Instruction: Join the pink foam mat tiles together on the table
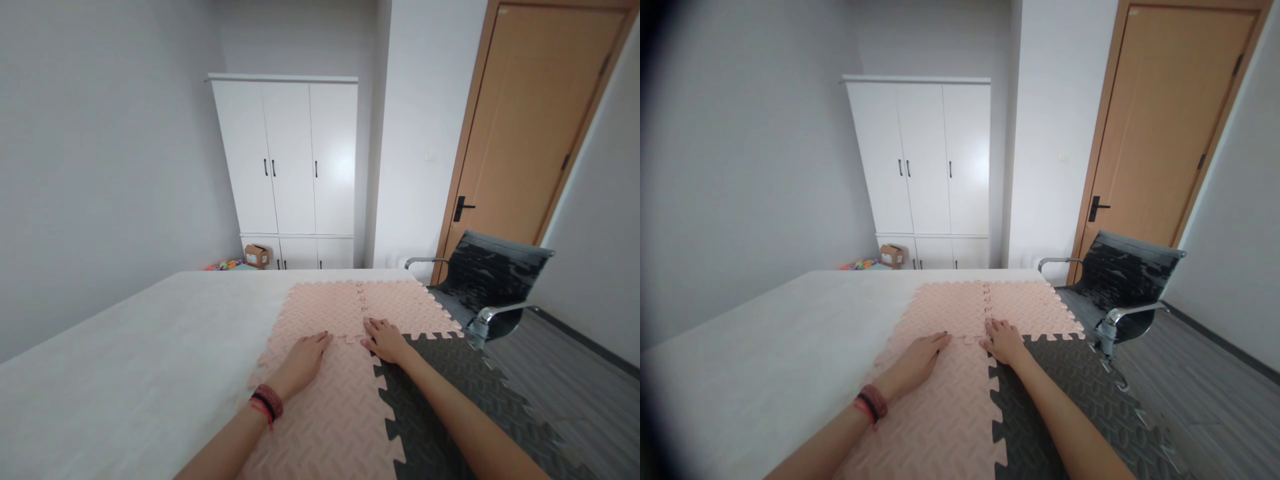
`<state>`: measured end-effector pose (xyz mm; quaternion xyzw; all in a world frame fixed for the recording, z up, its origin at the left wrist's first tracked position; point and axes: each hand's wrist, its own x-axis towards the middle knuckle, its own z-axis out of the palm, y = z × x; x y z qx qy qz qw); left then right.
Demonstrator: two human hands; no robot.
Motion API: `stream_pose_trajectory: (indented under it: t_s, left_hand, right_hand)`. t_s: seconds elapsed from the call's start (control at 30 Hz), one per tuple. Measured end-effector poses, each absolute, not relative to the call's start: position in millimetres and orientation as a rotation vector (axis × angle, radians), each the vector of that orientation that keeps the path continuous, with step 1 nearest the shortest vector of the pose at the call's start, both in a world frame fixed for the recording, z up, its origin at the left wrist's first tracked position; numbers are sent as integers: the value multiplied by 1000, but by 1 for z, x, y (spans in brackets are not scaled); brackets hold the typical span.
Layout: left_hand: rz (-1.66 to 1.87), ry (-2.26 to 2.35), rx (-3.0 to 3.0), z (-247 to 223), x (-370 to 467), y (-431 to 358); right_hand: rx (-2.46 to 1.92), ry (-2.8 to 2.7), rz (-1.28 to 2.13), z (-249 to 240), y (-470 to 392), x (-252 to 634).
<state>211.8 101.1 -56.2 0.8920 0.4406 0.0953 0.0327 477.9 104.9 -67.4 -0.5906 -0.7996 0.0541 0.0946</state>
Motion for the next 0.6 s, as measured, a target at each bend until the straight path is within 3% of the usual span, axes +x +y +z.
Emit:
stream_pose_trajectory:
  t_s: [0.6]
  left_hand:
    - [333, 1299, 2768, -49, 228, 106]
  right_hand:
    - [-1817, -2242, 145, -67, 151, 484]
